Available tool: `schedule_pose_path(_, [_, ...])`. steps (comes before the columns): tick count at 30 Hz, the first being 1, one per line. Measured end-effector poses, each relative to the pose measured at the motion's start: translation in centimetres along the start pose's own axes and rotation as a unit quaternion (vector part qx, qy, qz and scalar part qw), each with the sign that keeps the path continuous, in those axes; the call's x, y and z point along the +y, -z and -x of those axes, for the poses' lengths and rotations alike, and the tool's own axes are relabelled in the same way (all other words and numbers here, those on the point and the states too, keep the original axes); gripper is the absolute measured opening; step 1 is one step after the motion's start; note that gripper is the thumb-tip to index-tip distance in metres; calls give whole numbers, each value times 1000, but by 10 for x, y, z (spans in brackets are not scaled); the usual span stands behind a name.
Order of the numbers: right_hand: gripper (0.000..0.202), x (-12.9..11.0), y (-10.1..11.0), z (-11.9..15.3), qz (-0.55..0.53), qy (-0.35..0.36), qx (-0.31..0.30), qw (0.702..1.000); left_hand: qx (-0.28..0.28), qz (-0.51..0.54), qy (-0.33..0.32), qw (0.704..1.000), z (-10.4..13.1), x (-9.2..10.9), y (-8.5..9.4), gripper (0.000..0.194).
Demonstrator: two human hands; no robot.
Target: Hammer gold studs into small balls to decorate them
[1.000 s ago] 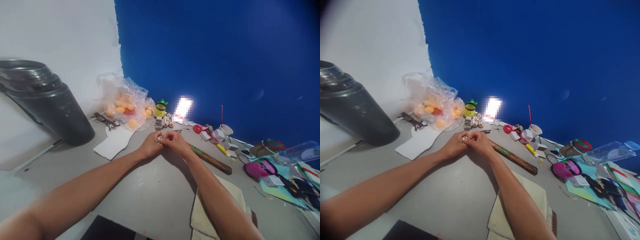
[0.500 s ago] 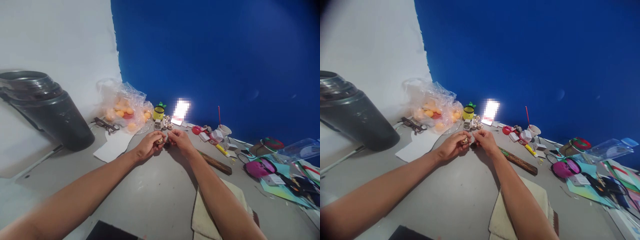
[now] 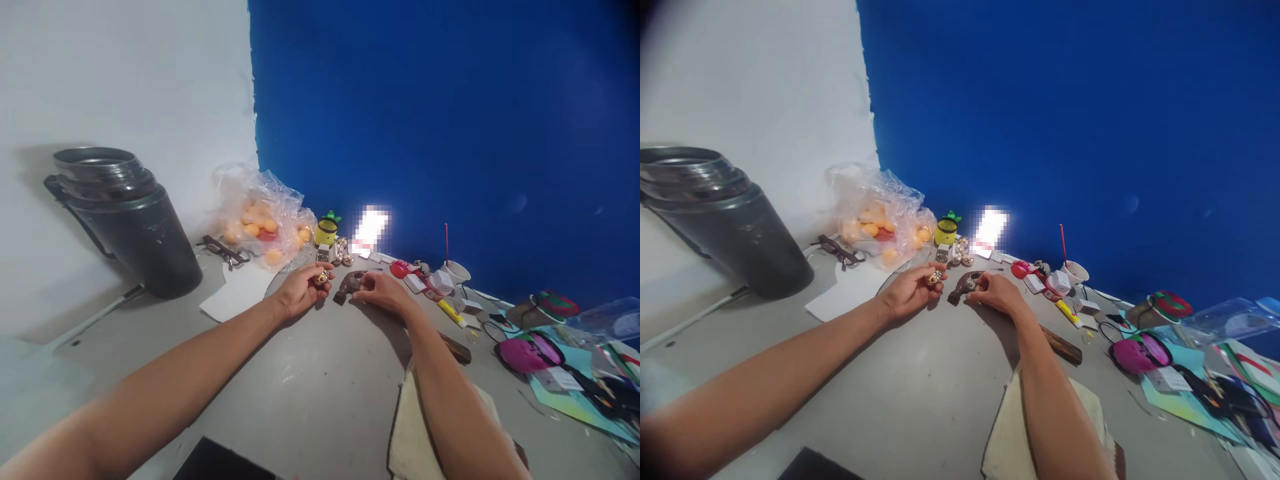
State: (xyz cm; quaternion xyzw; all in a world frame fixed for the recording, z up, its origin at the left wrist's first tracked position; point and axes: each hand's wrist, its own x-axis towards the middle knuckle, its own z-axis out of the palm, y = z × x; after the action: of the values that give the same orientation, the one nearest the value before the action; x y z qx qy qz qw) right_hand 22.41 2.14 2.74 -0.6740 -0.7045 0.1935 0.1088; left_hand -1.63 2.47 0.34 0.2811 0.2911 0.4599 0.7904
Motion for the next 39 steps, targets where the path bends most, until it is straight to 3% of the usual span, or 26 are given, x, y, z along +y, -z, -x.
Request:
schedule_pose_path(3, [32,0,-4,-1,41,-1,-21,999,3,8,-6,1000,0,2,0,24])
schedule_pose_path(7, [22,-4,-8,0,53,37,6,998,-8,-64,-44,997,0,1,1,46])
schedule_pose_path(9, [18,-8,-8,1,70,77,60,993,8,-133,-63,989,-1,-2,3,52])
schedule_pose_path(13, [5,-19,-3,4,100,128,243,956,16,-222,-90,971,-4,-7,8,52])
schedule_pose_path(15, [14,-25,-3,6,101,140,318,932,6,-240,-106,965,-5,-10,9,48])
schedule_pose_path(17, [22,-30,-6,8,105,158,353,916,5,-249,-124,961,-5,-12,9,43])
schedule_pose_path(22, [17,-40,-16,12,157,191,343,906,-4,-249,-124,961,-5,-13,8,40])
schedule_pose_path(26, [18,-41,-14,14,165,188,388,887,4,-244,-126,962,-4,-12,7,47])
schedule_pose_path(31, [15,-42,-9,16,173,185,338,906,3,-246,-121,962,-3,-14,6,40])
schedule_pose_path(36, [26,-41,-7,16,143,166,351,910,21,-258,-128,957,-3,-16,6,41])
schedule_pose_path(39, [21,-41,-11,15,157,180,330,913,19,-244,-129,961,-3,-16,7,40])
